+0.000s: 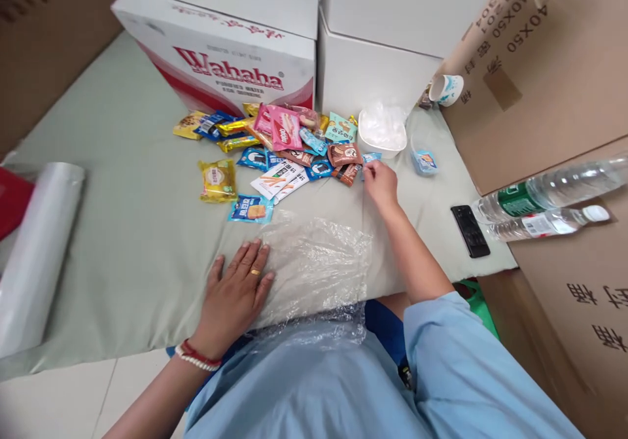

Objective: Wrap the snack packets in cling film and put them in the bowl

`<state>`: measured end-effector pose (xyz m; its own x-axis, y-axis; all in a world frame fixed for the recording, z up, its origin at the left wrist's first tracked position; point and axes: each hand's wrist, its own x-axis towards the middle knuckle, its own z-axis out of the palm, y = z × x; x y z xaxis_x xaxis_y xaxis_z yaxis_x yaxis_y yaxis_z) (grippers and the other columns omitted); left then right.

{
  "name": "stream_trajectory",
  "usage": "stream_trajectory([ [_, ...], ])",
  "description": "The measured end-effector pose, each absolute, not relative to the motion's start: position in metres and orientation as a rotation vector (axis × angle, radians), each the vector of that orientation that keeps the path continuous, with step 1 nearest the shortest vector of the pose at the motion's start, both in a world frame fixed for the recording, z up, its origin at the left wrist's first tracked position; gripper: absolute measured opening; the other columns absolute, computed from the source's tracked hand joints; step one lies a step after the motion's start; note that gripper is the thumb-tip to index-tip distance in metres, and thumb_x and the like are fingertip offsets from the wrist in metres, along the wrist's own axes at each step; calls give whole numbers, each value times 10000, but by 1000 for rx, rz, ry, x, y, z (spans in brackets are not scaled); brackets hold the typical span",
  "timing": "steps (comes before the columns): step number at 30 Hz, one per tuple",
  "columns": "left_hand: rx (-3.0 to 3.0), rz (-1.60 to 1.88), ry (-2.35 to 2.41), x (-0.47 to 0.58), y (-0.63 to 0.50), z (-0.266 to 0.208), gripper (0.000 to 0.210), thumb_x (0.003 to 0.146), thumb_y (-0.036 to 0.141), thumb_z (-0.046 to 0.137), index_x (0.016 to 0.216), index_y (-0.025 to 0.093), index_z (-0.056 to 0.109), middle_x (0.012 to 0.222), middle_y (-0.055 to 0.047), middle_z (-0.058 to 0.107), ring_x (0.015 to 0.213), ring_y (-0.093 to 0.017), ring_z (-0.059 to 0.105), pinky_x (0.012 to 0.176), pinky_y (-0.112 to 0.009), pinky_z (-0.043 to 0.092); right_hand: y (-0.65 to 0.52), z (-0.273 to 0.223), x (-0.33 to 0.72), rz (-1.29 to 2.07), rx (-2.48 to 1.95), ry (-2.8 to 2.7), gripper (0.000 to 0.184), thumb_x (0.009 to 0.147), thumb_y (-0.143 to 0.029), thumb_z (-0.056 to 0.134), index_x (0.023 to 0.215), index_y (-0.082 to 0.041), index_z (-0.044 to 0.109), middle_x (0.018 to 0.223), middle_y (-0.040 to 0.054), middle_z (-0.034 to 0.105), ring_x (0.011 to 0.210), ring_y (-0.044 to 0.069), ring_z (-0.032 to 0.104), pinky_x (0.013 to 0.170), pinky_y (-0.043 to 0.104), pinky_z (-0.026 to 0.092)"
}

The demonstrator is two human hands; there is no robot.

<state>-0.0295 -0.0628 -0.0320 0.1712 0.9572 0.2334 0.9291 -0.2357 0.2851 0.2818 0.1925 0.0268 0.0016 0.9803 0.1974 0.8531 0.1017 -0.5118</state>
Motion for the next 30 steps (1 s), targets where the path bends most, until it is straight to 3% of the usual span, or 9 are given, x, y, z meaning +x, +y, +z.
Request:
stream_trajectory([
  [5,2332,424,1943,-23,-74,-26,557,1085,331,416,1620,177,407,1663,-144,434,1536,-331,441,1273,-624,231,167,23,170,587,-979,-2655,250,1010,-235,522,1101,-183,749,1118,102,757,1108,252,673,966,355,501],
  [9,2333,390,1961,-24,-74,-24,528,1082,341,430,1584,184,470,1655,-141,448,1528,-326,455,1264,-627,256,147,24,94,537,-1075,-2893,422,1014,-293,564,1427,-208,586,1480,131,607,1257,303,636,937,387,534],
  [11,2336,399,1952,-25,-74,-24,514,1080,340,440,1568,188,493,1647,-132,466,1521,-325,464,1262,-622,265,144,27,73,527,-1178,-2961,504,982,-327,621,1466,-218,533,1519,138,564,1221,318,656,899,398,552],
  [17,2282,481,1932,-26,-73,-23,484,1086,348,438,1536,195,529,1636,-104,486,1527,-305,456,1276,-591,240,139,34,58,566,-1395,-2978,661,827,-426,806,1393,-181,568,1416,175,574,1091,322,688,833,378,540],
  [19,2255,497,1922,-25,-73,-23,492,1092,364,421,1545,201,520,1643,-91,476,1533,-296,446,1289,-587,210,142,32,59,620,-1462,-2922,547,809,-413,812,1267,-169,641,1315,159,624,1038,301,683,802,351,512],
  [23,2221,492,1904,-24,-72,-22,565,1093,459,409,1588,191,463,1677,-88,416,1554,-295,412,1312,-596,140,155,37,81,864,-1332,-2670,111,905,-275,674,914,-165,688,938,48,683,902,208,630,780,291,449],
  [26,2201,478,1882,-25,-69,-22,597,1094,486,392,1612,191,425,1699,-79,374,1580,-292,365,1322,-603,106,158,55,123,1023,-1242,-2288,169,963,-311,616,914,-168,692,864,16,671,810,172,598,747,283,446],
  [30,2177,466,1880,-29,-56,-22,572,1105,451,357,1620,210,413,1708,-74,359,1598,-288,332,1324,-636,58,139,87,180,1470,-1193,-2026,344,915,-524,736,978,-186,739,862,22,724,751,167,636,664,273,486],
])
